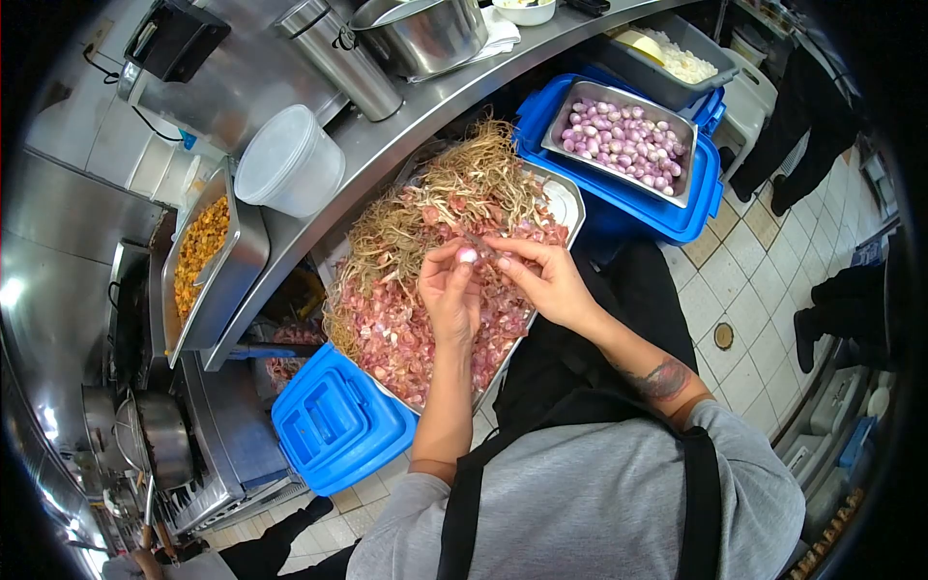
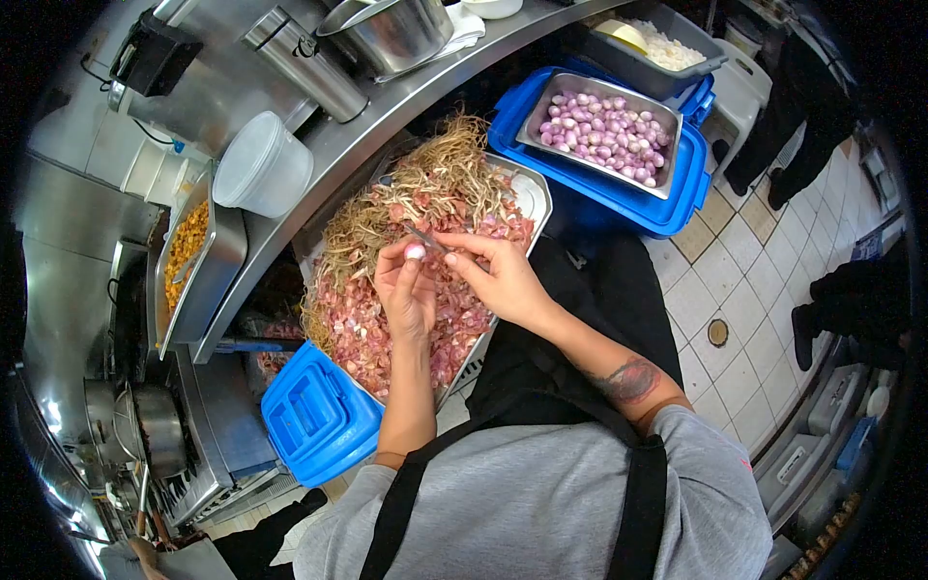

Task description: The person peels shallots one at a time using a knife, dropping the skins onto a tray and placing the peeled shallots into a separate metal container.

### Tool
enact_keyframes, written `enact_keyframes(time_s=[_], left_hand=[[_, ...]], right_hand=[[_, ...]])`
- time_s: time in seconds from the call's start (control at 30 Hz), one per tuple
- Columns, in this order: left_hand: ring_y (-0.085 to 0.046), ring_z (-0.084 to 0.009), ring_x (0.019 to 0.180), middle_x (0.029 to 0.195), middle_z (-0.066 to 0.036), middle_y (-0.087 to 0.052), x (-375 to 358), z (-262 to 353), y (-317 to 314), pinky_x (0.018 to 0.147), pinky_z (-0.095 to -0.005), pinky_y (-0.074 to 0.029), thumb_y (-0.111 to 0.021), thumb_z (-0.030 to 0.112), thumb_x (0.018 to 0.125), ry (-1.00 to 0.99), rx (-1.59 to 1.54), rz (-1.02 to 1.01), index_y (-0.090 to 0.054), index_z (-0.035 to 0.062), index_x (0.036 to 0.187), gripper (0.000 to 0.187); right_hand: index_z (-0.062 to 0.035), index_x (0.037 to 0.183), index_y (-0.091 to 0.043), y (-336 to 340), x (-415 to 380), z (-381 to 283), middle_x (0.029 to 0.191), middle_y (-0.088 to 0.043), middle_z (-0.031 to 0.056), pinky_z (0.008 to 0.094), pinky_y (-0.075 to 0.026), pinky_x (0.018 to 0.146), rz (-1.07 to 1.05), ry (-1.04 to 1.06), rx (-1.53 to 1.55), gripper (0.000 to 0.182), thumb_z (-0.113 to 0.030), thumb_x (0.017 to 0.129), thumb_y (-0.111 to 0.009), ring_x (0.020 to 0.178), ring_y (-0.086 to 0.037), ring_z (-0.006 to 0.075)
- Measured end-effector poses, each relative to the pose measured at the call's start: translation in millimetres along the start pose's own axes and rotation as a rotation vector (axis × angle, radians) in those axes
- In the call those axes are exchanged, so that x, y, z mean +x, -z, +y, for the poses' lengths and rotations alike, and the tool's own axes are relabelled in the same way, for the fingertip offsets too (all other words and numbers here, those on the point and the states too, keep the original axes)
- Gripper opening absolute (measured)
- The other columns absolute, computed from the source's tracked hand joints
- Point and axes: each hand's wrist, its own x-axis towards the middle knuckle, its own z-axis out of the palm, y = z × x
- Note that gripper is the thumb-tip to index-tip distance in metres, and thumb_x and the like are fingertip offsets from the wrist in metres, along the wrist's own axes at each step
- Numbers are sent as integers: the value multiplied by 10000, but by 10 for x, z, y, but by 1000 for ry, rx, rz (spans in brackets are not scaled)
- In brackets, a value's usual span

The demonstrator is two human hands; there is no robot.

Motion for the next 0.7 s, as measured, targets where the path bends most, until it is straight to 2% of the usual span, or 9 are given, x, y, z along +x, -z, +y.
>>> enact_keyframes(time_s=[0.1,0.2,0.3,0.4,0.5,0.6,0.7], left_hand=[[-590,-175,927,1079,-103,-577,22,10,42,811,-306,-511,-633,-31,789,-24,47,-12,-546,18,1016,248],[-584,-171,941,1081,-103,-576,31,38,64,839,-303,-495,-622,-53,786,-24,63,-6,-550,11,1024,256],[-577,-169,960,1085,-100,-573,36,34,83,862,-296,-481,-612,-71,786,-38,106,11,-553,9,1023,258],[-572,-168,977,1089,-100,-569,31,16,90,876,-296,-474,-608,-86,781,-48,126,15,-556,4,1018,258],[-571,-166,985,1093,-104,-568,29,-8,145,879,-294,-473,-612,-94,774,-39,117,20,-560,-1,1014,263],[-580,-168,976,1099,-114,-573,23,-7,152,873,-294,-479,-619,-99,765,-34,125,25,-566,-5,1011,268],[-589,-170,961,1105,-122,-577,25,-15,184,864,-292,-485,-624,-103,758,-20,126,23,-576,-8,999,264]], right_hand=[[0,1142,-584,11,-1,-32,940,-671,103,256,-469,729,1,37,-89,291,-80,862,-564,788,-590,93],[-4,1137,-587,32,-7,-4,989,-664,139,259,-472,748,-18,55,-163,290,-66,855,-562,839,-606,104],[-14,1140,-589,54,1,-82,1033,-655,140,271,-473,788,-76,-34,-161,297,-52,847,-562,922,-619,139],[-30,1152,-588,8,4,-21,1063,-648,128,276,-476,803,-68,175,-73,313,-40,841,-559,932,-621,146],[-45,1164,-587,-44,-10,-57,1077,-646,115,274,-476,809,-45,217,-46,330,-29,836,-556,942,-618,141],[-51,1170,-585,11,-13,-100,1082,-644,112,280,-483,799,-116,125,-62,339,-23,835,-552,927,-625,144],[-52,1162,-591,25,-12,-100,1069,-649,114,278,-490,775,-139,128,-54,333,-23,832,-557,895,-635,144]])
